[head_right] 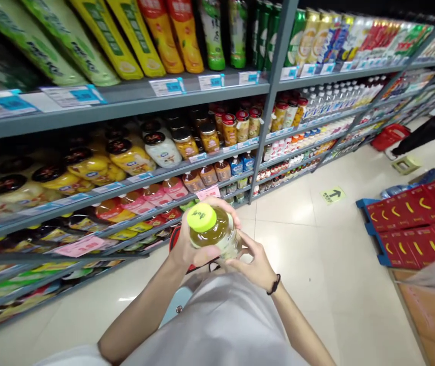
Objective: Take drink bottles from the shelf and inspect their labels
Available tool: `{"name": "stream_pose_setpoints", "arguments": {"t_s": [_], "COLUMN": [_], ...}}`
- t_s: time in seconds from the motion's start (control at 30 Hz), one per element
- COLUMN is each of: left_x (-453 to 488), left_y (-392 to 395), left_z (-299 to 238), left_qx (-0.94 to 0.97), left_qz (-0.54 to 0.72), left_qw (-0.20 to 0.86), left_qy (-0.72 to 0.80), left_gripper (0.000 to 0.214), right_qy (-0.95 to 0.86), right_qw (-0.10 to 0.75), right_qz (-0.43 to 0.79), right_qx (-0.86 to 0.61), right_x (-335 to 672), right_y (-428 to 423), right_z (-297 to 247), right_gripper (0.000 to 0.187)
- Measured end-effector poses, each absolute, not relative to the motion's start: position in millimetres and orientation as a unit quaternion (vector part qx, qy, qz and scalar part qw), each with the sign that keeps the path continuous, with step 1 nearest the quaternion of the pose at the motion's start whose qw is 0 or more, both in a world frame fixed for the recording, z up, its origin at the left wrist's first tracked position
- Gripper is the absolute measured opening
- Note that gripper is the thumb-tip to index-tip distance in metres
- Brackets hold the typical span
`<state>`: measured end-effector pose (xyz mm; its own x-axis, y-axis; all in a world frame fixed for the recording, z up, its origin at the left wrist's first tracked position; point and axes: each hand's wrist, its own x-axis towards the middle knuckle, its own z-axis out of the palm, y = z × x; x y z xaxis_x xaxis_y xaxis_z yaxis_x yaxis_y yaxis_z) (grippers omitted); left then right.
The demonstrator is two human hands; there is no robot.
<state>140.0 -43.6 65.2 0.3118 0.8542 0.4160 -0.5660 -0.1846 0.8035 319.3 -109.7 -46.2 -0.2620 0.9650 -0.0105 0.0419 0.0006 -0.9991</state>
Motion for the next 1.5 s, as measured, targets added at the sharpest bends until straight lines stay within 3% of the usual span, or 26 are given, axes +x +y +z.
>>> {"name": "stream_pose_setpoints", "arguments": {"t_s": [0.17, 0.3, 0.43, 0.63, 0.73, 0.93, 1.1, 1.23, 1.37, 1.5], "left_x": [173.4, 194.5, 203.9, 202.4, 199.8, 196.2, 193.9, 193.6, 191.5, 186.7], "left_y": [-41.2, -36.1, -30.1, -23.6, -23.5, -22.6, -21.0, -26.3, -33.7, -36.2], "left_z": [59.0, 49.1, 41.6, 31.7, 24.6, 12.6, 6.9, 6.3, 10.3, 14.7], "left_qx": [0.411, 0.229, 0.139, 0.098, 0.088, 0.074, 0.096, 0.105, 0.145, 0.228], "left_qz": [0.562, 0.587, 0.595, 0.59, 0.597, 0.594, 0.585, 0.576, 0.582, 0.582], "left_qw": [0.704, 0.763, 0.774, 0.78, 0.777, 0.781, 0.778, 0.777, 0.756, 0.726], "left_qy": [0.14, 0.148, 0.168, 0.183, 0.181, 0.179, 0.207, 0.229, 0.261, 0.286], "left_gripper": [0.058, 0.056, 0.057, 0.049, 0.044, 0.044, 0.044, 0.041, 0.044, 0.051], "right_qy": [-0.456, -0.371, -0.36, -0.45, -0.517, -0.687, -0.705, -0.674, -0.589, -0.38], "right_qw": [0.45, 0.417, 0.424, 0.485, 0.492, 0.488, 0.496, 0.526, 0.561, 0.562], "right_qz": [0.669, 0.794, 0.787, 0.598, 0.458, 0.217, 0.192, 0.174, 0.29, 0.571], "right_qx": [-0.376, -0.239, -0.267, -0.452, -0.53, -0.492, -0.469, -0.489, -0.504, -0.463], "right_x": [346.2, 359.9, 366.5, 374.8, 383.8, 400.5, 400.9, 396.5, 386.0, 365.9], "right_y": [-124.4, -137.4, -143.3, -139.8, -137.5, -133.3, -131.0, -132.3, -135.8, -135.5], "right_z": [-49.1, -41.0, -28.0, -16.1, -9.2, -3.8, -22.9, -34.4, -41.1, -51.0], "right_gripper": [0.075, 0.076, 0.066, 0.053, 0.064, 0.067, 0.062, 0.073, 0.069, 0.058]}}
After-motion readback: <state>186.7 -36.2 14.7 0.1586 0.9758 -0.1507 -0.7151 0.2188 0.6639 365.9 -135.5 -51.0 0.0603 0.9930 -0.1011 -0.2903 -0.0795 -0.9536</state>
